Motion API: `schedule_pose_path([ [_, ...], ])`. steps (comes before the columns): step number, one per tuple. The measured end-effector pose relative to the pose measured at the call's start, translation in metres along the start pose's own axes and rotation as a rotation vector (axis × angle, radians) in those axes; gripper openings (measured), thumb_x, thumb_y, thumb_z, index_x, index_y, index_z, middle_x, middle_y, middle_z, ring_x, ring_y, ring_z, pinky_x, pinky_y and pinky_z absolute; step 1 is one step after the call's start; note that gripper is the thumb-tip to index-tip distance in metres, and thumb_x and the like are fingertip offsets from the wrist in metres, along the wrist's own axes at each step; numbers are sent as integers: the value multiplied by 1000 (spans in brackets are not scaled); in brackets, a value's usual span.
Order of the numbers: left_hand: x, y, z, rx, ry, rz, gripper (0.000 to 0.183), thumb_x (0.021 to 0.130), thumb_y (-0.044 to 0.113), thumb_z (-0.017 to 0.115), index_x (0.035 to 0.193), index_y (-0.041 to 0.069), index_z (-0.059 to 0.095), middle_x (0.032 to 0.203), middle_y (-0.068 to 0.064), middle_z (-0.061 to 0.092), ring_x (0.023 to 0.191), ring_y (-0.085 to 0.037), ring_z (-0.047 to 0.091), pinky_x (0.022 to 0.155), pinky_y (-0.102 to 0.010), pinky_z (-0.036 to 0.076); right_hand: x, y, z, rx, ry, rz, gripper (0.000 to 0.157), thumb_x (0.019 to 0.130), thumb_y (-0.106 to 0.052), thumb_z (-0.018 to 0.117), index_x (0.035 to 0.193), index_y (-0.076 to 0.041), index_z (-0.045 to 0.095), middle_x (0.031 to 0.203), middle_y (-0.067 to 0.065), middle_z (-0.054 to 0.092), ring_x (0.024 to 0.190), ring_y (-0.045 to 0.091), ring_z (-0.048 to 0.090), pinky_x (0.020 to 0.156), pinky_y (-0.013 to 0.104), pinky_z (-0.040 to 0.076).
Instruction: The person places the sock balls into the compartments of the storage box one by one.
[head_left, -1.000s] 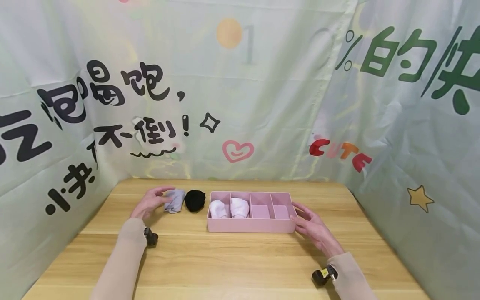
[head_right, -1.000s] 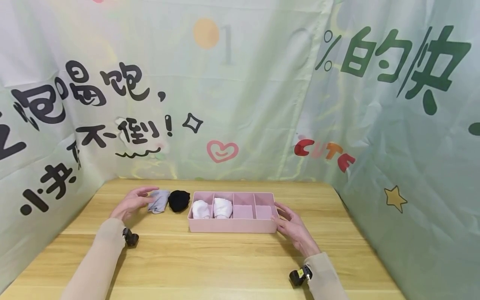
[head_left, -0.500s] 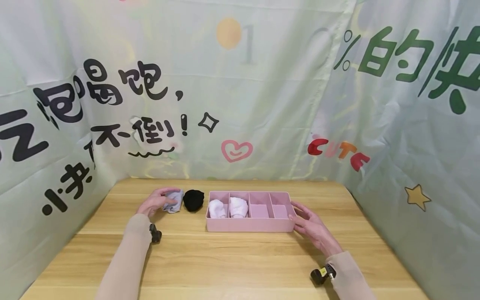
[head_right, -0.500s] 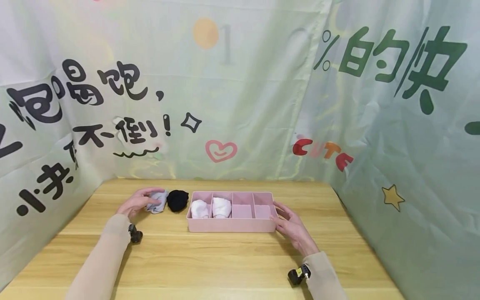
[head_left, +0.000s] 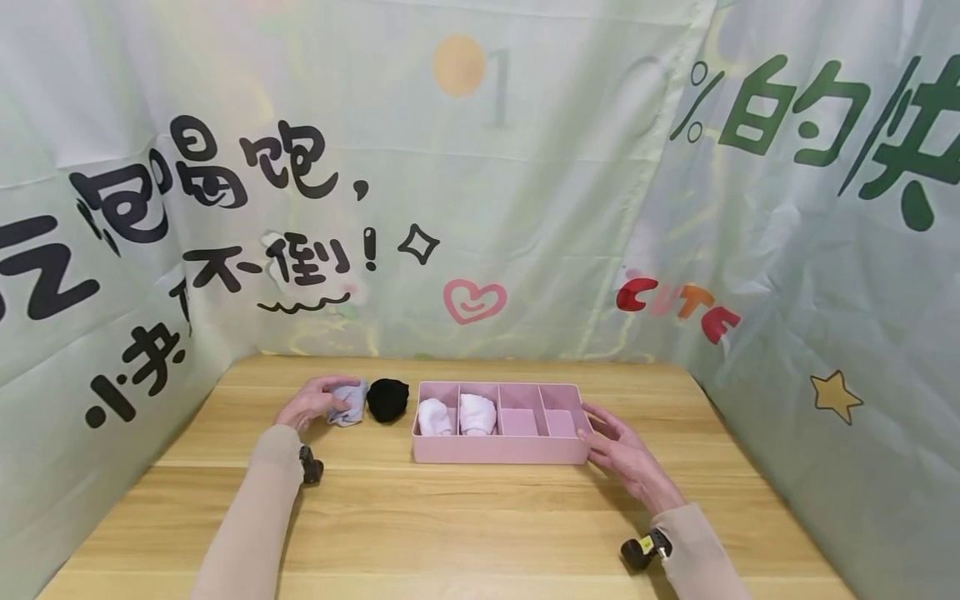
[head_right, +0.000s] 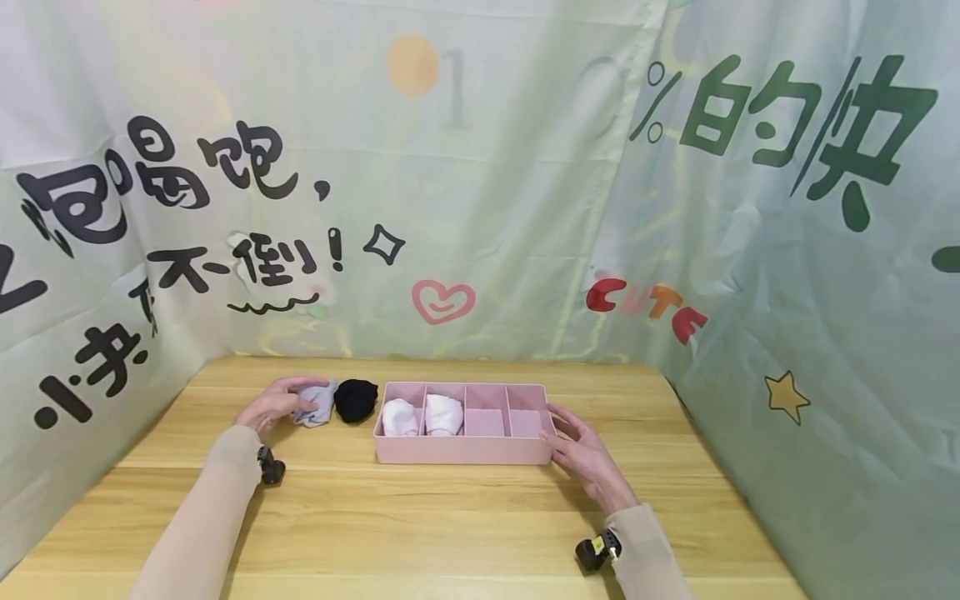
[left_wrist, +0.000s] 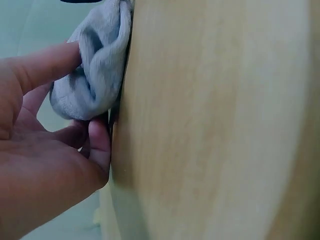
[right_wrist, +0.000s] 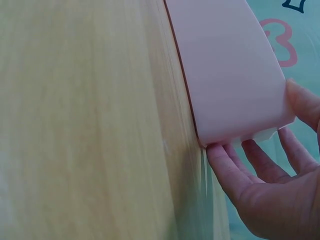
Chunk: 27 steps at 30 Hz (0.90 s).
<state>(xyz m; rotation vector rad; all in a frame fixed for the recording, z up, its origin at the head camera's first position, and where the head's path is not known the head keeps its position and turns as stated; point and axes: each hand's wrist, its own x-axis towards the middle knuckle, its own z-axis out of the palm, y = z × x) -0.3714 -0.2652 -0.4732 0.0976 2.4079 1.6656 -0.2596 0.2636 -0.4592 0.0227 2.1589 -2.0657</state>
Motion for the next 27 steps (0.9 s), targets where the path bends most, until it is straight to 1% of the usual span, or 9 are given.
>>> schedule_pose_path([
  [2, 0, 1, 1, 0, 14, -7, 58, 85, -5, 63, 141, 1, 49, 135, -27, 46, 109, -29, 53, 83, -28, 51, 0, 1, 0, 1, -2, -1, 66, 98, -12, 59, 155, -8, 27, 158, 28, 21, 131, 33, 47, 97, 35, 51],
  [7, -2, 2, 2, 8, 42, 4, 52, 87, -5, 62, 138, -1, 51, 132, -26, 49, 106, -28, 54, 81, -27, 49, 1, 2, -1, 1, -1, -3, 66, 98, -12, 60, 155, -8, 27, 158, 28, 22, 129, 32, 48, 97, 36, 51],
  [9, -3, 2, 1, 9, 41, 17, 51, 87, -5, 61, 137, -3, 51, 130, -26, 50, 104, -26, 54, 80, -27, 49, 1, 3, -1, 3, 2, -5, 66, 97, -11, 60, 155, -8, 27, 158, 28, 22, 129, 32, 49, 98, 37, 51],
  [13, -5, 4, 1, -8, 42, 22, 50, 86, -7, 59, 136, -4, 51, 127, -24, 51, 100, -23, 54, 77, -26, 50, 1, 3, -1, 8, 4, -2, 66, 98, -10, 59, 154, -8, 27, 158, 28, 22, 128, 32, 49, 98, 37, 51],
  [20, -12, 15, 1, -45, 55, 36, 46, 92, -5, 55, 137, -1, 50, 128, -24, 48, 95, -23, 54, 74, -28, 51, 0, 3, -1, 11, 8, 2, 66, 97, -11, 59, 155, -8, 27, 158, 28, 22, 131, 35, 47, 99, 39, 50],
  [23, -13, 18, 0, -39, 72, 43, 46, 93, -2, 58, 138, 1, 51, 128, -24, 48, 94, -22, 54, 73, -27, 52, 1, 4, -1, 17, 5, -2, 66, 97, -10, 59, 154, -8, 27, 158, 28, 22, 132, 37, 46, 99, 38, 50],
  [27, -16, 20, -2, 7, 93, 55, 53, 91, 5, 67, 141, 5, 50, 129, -24, 47, 96, -22, 52, 73, -24, 50, 3, 4, -2, 22, 4, -6, 66, 97, -9, 59, 154, -8, 27, 158, 27, 23, 132, 36, 46, 97, 36, 51],
])
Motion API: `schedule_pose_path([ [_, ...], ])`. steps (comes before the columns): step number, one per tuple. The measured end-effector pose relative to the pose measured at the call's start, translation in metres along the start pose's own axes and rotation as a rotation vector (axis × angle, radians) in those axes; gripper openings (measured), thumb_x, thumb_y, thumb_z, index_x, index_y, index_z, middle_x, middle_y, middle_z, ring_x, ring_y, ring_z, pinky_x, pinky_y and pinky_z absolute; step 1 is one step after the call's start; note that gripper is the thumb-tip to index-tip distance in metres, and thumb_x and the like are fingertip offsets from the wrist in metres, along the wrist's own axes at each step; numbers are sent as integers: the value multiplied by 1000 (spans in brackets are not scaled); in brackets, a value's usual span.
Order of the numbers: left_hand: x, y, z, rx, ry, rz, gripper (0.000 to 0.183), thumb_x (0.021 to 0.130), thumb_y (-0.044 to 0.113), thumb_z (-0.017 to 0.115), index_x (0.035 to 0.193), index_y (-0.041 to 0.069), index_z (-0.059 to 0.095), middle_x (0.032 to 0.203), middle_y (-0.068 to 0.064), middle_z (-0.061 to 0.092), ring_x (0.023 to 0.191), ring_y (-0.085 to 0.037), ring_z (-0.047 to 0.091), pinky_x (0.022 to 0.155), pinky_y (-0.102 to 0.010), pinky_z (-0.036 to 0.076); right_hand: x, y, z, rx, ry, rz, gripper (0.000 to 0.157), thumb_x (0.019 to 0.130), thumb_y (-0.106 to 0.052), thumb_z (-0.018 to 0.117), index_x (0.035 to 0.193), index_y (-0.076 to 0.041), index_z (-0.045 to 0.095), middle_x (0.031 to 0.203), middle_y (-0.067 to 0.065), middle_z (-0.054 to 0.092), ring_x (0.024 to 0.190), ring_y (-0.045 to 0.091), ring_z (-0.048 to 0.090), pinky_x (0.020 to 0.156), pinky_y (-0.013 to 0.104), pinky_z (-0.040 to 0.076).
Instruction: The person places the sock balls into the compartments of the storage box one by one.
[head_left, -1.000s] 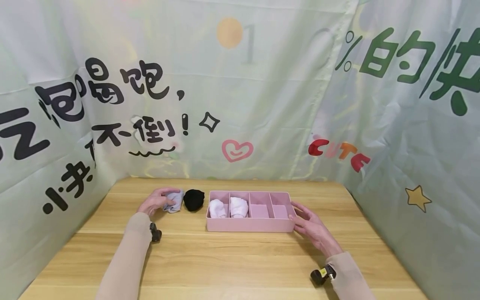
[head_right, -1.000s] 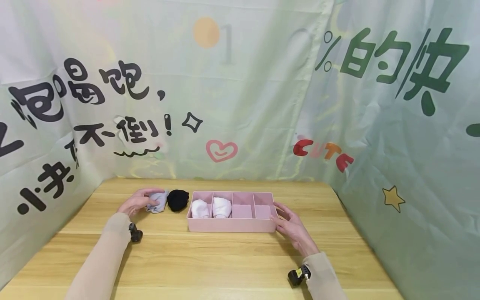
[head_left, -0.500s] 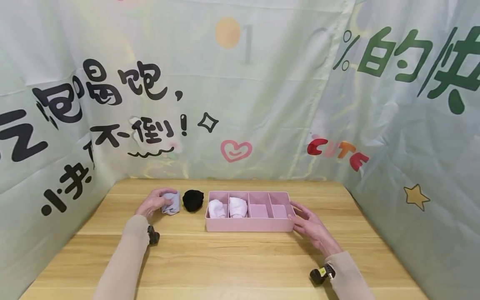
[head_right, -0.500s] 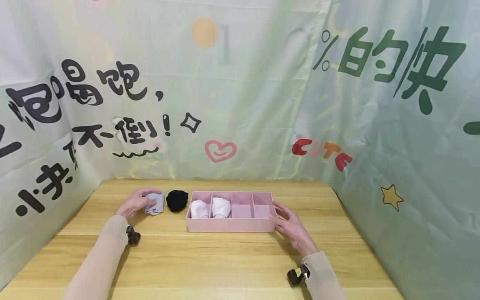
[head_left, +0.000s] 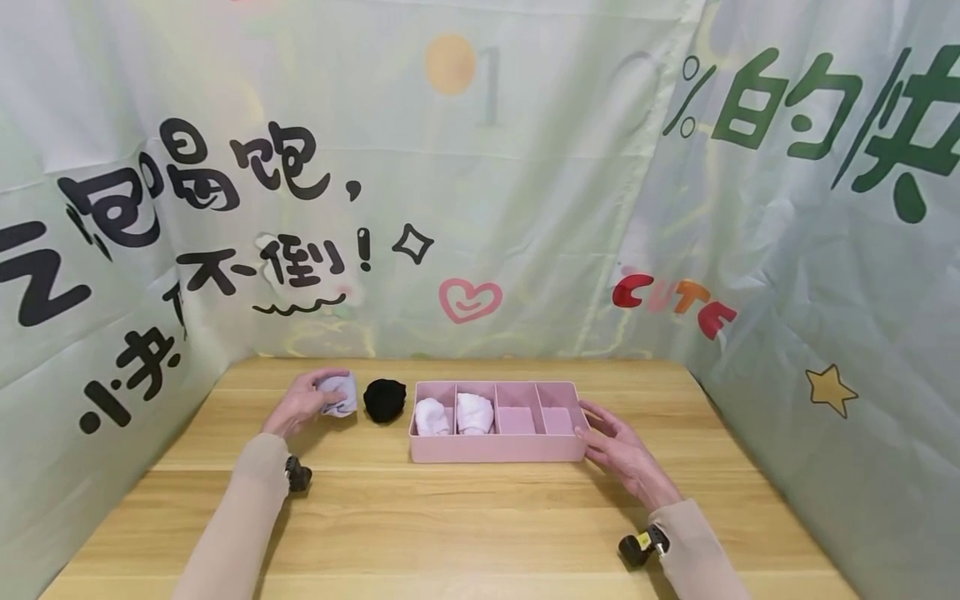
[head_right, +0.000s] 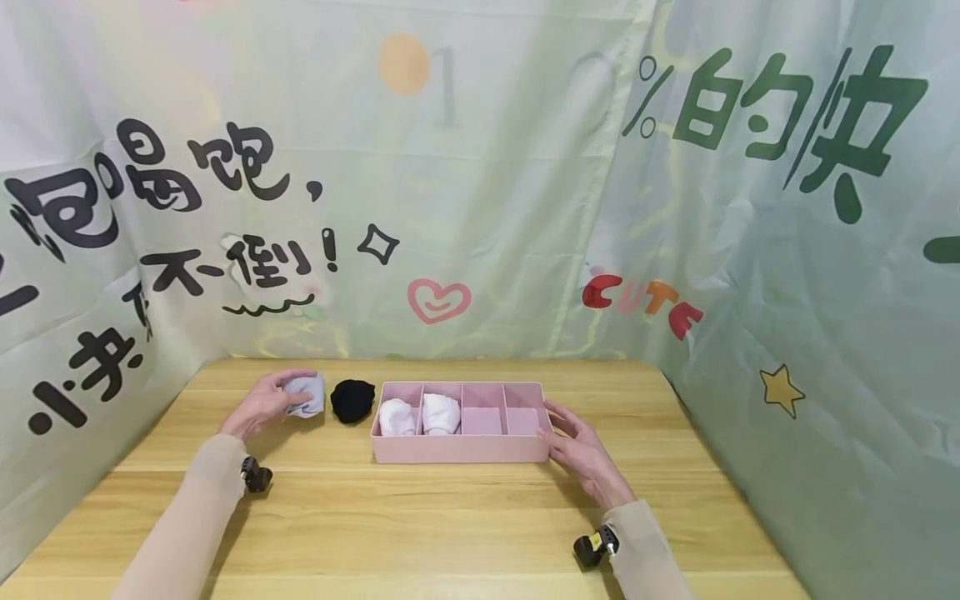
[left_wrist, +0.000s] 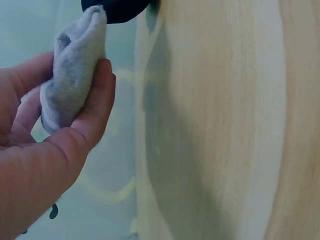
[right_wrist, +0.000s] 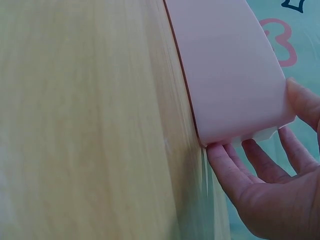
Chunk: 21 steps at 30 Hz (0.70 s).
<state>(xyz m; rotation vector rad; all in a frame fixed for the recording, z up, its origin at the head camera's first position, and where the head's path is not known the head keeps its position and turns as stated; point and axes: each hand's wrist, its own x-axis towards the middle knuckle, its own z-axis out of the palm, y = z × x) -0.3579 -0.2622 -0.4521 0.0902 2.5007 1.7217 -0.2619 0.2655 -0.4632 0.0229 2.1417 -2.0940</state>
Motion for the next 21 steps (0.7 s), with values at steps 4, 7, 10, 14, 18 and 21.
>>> schedule_pose_path([
  [4, -4, 3, 1, 35, 1, 39, 62, 86, 12, 74, 143, 7, 49, 131, -25, 47, 102, -26, 51, 77, -25, 50, 0, 0, 0, -6, -4, 0, 67, 97, -9, 60, 154, -7, 27, 157, 28, 23, 131, 35, 47, 96, 35, 52],
  [7, -7, 6, 5, 63, -4, 82, 66, 84, 17, 77, 143, 6, 49, 133, -27, 48, 106, -28, 52, 81, -26, 49, 0, 0, -1, -3, 0, 2, 67, 96, -9, 61, 154, -7, 27, 157, 28, 23, 131, 35, 47, 96, 35, 52],
  [10, -9, 9, 10, 93, 5, 111, 68, 82, 20, 80, 142, 8, 51, 135, -26, 50, 108, -29, 53, 83, -27, 48, 0, 0, 0, -5, -1, 0, 67, 96, -10, 61, 154, -7, 27, 157, 28, 22, 132, 36, 46, 97, 36, 51],
  [14, -11, 13, 16, 97, 12, 128, 70, 80, 21, 82, 142, 9, 52, 136, -26, 51, 109, -30, 55, 83, -27, 50, -2, 0, 1, -9, -6, 6, 67, 96, -11, 61, 154, -8, 27, 157, 29, 22, 132, 36, 45, 99, 38, 50],
  [18, -11, 19, 22, 76, 11, 129, 71, 79, 22, 82, 142, 10, 51, 137, -26, 51, 110, -31, 56, 82, -27, 52, -3, -1, 1, -7, -1, 11, 67, 96, -11, 61, 154, -8, 28, 158, 28, 22, 132, 36, 45, 100, 39, 49],
  [21, -11, 25, 27, 74, 14, 131, 72, 79, 24, 82, 143, 10, 51, 137, -24, 52, 112, -32, 56, 83, -27, 53, -3, -1, 1, -6, 4, 8, 67, 96, -11, 62, 154, -8, 28, 158, 28, 22, 133, 36, 45, 100, 39, 50],
])
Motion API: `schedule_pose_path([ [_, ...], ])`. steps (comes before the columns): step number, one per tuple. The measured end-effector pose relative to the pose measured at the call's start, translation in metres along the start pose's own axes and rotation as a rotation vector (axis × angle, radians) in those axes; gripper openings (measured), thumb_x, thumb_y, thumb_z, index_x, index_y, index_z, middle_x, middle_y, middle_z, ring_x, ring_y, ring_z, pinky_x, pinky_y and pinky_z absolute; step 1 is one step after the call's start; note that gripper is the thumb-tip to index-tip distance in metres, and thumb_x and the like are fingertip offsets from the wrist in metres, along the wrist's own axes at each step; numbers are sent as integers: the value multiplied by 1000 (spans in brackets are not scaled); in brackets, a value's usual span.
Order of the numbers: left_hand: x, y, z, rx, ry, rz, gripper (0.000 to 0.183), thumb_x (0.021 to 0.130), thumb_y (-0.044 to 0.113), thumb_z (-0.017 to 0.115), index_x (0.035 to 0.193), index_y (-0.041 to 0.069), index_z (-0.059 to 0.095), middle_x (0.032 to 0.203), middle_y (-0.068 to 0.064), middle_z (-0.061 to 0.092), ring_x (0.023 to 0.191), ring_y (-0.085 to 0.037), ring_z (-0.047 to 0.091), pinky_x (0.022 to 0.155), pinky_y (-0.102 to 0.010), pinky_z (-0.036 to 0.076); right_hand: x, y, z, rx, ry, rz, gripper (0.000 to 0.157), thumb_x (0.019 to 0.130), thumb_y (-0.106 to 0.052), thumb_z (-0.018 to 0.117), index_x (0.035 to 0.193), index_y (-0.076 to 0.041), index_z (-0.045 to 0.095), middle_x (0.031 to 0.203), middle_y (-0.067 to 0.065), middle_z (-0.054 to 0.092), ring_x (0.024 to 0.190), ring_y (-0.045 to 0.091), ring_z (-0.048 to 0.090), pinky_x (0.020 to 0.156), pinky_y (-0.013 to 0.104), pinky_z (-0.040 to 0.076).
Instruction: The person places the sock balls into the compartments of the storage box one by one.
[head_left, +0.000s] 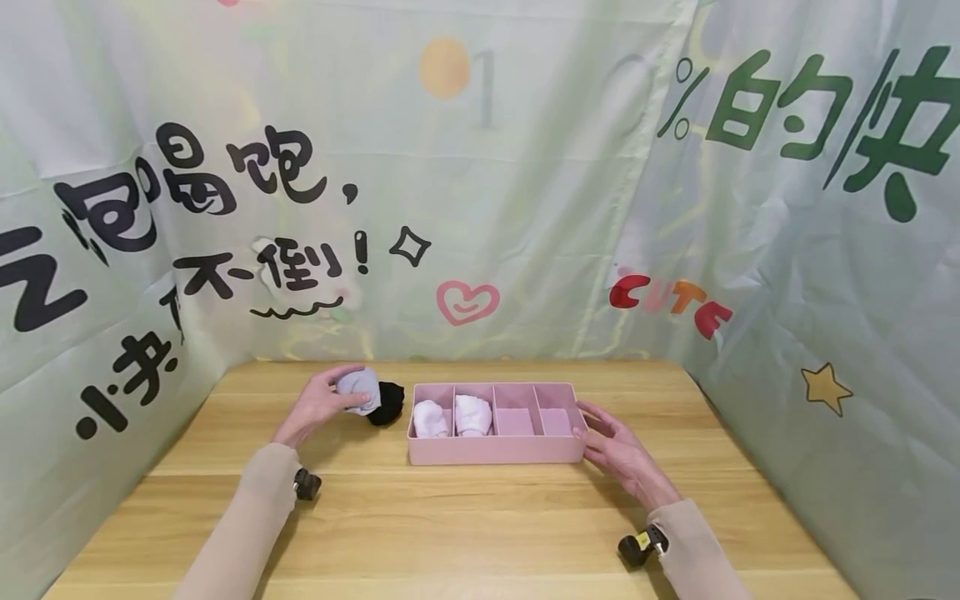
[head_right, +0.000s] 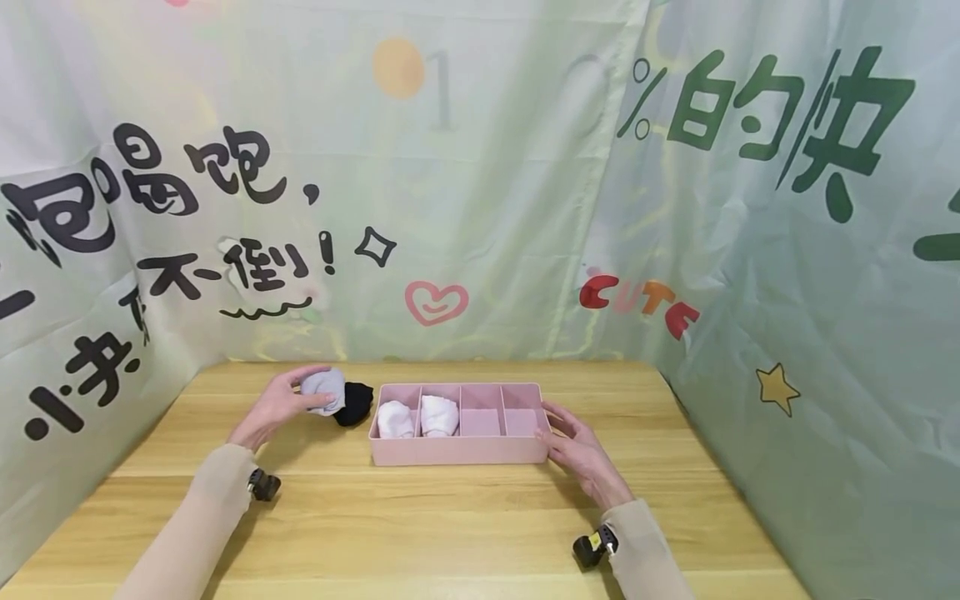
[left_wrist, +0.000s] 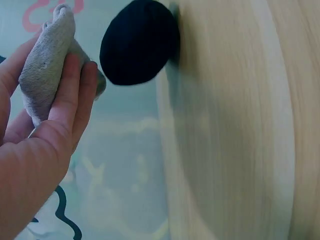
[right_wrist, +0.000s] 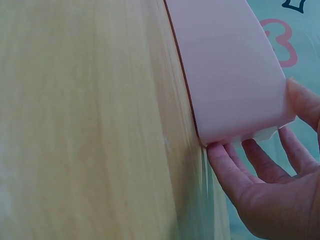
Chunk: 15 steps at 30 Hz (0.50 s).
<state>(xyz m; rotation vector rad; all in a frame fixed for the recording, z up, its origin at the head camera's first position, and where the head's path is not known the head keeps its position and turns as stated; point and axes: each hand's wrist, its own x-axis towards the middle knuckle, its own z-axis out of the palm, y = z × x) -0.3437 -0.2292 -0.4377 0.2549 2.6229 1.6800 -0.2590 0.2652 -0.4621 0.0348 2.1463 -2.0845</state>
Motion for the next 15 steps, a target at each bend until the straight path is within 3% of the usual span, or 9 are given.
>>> schedule_pose_path([
  [7, 0, 10, 13, -46, 1, 8, 76, 77, 23, 84, 144, 11, 49, 139, -23, 51, 116, -34, 56, 87, -33, 55, 2, 1, -1, 6, -6, -9, 68, 96, -10, 61, 154, -7, 27, 157, 29, 23, 131, 36, 47, 98, 38, 51],
  [15, 1, 21, 32, -78, 28, 67, 68, 79, 15, 82, 140, 8, 53, 141, -25, 48, 120, -39, 53, 94, -42, 53, 2, 1, -1, -1, -8, -11, 66, 97, -10, 60, 154, -8, 27, 158, 28, 22, 130, 34, 48, 99, 39, 50],
])
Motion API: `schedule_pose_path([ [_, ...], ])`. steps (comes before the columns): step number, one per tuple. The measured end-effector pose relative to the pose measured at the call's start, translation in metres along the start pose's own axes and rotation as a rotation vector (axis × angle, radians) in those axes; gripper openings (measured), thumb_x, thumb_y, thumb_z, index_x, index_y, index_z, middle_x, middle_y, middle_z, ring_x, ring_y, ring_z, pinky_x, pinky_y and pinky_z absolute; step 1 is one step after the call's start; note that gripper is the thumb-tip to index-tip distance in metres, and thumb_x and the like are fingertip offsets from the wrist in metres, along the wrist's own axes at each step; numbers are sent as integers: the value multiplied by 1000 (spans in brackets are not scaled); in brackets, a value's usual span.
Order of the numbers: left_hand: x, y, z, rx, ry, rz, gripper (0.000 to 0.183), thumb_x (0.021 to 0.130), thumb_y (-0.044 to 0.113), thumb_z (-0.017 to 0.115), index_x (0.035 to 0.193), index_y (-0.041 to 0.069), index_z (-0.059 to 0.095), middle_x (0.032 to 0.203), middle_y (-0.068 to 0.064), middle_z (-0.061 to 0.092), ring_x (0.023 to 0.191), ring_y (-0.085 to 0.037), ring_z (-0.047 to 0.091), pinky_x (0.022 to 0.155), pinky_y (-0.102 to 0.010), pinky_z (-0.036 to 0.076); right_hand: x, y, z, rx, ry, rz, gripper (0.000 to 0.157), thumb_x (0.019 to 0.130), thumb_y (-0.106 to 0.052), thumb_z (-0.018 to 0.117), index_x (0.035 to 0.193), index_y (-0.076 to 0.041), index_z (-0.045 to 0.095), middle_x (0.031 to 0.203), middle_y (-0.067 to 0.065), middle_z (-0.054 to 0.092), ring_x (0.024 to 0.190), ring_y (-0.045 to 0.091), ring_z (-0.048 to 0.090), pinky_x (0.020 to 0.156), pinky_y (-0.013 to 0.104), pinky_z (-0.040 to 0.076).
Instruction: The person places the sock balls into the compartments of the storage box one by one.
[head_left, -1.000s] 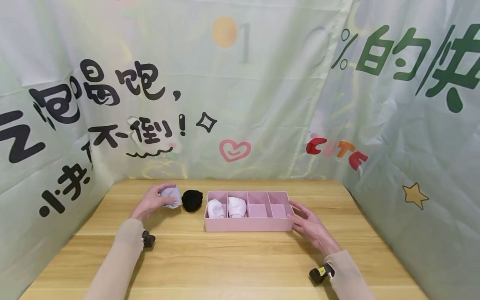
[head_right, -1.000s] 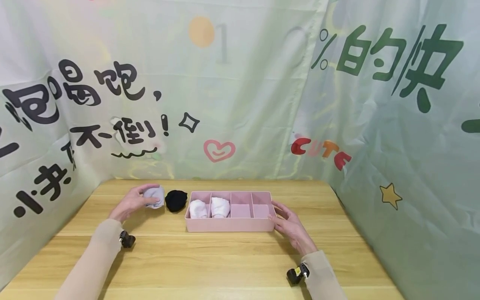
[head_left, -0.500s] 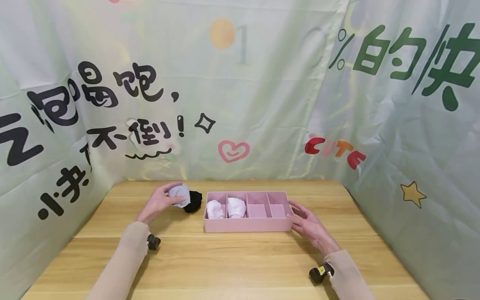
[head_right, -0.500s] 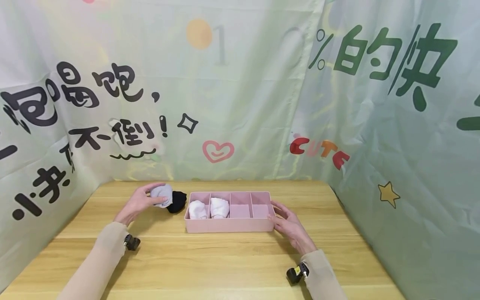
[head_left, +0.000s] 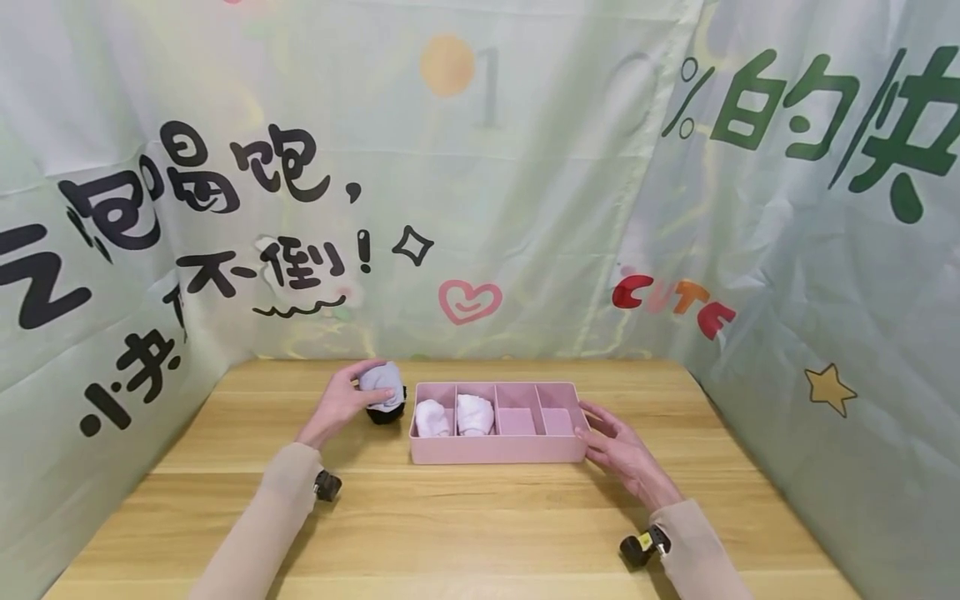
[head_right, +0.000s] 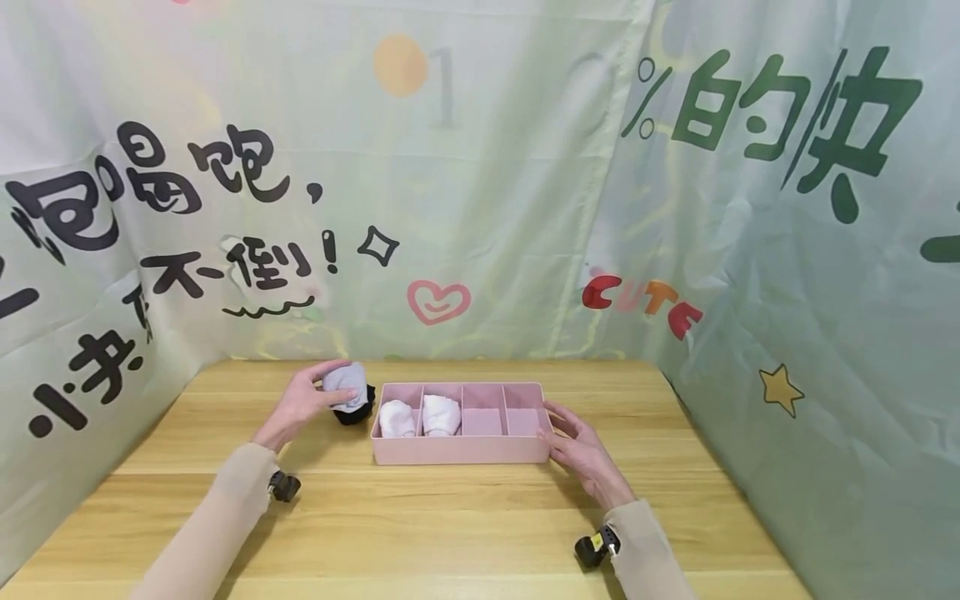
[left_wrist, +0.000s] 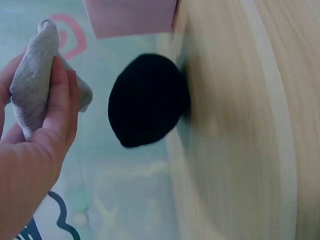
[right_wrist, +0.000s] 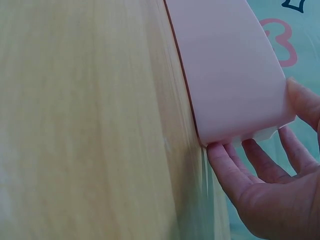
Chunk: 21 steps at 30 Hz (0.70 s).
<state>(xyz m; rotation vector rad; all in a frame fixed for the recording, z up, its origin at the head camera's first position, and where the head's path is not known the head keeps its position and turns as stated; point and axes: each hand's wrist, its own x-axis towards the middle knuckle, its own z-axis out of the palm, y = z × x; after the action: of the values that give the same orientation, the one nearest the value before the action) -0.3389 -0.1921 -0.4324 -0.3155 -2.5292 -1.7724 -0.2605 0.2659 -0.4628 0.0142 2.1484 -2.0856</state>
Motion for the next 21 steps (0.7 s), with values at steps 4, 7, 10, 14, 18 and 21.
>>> schedule_pose_path([
  [4, 0, 4, 11, -37, 7, 16, 65, 79, 10, 81, 138, 9, 55, 137, -25, 50, 116, -37, 54, 88, -36, 54, -2, -2, 0, -14, -3, 2, 66, 98, -11, 59, 155, -8, 26, 158, 28, 22, 129, 33, 49, 99, 39, 50],
  [7, 1, 7, 19, -60, 10, 32, 64, 78, 10, 82, 137, 10, 56, 135, -23, 51, 114, -34, 55, 85, -32, 55, -2, -2, 1, -10, -5, 5, 66, 98, -11, 59, 155, -8, 26, 158, 28, 21, 130, 33, 48, 100, 39, 50],
  [10, 1, 8, 28, -61, 4, 59, 63, 78, 12, 83, 136, 12, 58, 134, -22, 54, 111, -31, 57, 82, -28, 53, -2, -2, 1, -3, -3, 7, 66, 98, -11, 59, 155, -8, 26, 158, 28, 21, 130, 33, 48, 100, 39, 49],
  [14, 2, 7, 40, -64, -3, 83, 61, 77, 14, 84, 134, 13, 60, 133, -19, 57, 108, -27, 58, 80, -25, 51, -2, -2, 1, -3, -2, 6, 66, 98, -10, 59, 155, -8, 27, 158, 28, 21, 129, 32, 49, 100, 39, 50],
  [18, 2, 9, 50, -89, -15, 95, 60, 76, 13, 84, 132, 14, 62, 133, -18, 60, 109, -27, 59, 83, -26, 51, -2, -2, 1, -7, -3, 3, 65, 98, -10, 58, 154, -7, 26, 158, 28, 21, 128, 32, 50, 99, 39, 50],
  [21, 1, 12, 57, -104, -23, 98, 59, 76, 14, 85, 131, 15, 64, 131, -16, 61, 109, -27, 60, 83, -28, 53, -3, -3, 2, -9, -2, 4, 65, 98, -10, 58, 155, -7, 26, 158, 28, 21, 128, 31, 49, 99, 38, 50],
])
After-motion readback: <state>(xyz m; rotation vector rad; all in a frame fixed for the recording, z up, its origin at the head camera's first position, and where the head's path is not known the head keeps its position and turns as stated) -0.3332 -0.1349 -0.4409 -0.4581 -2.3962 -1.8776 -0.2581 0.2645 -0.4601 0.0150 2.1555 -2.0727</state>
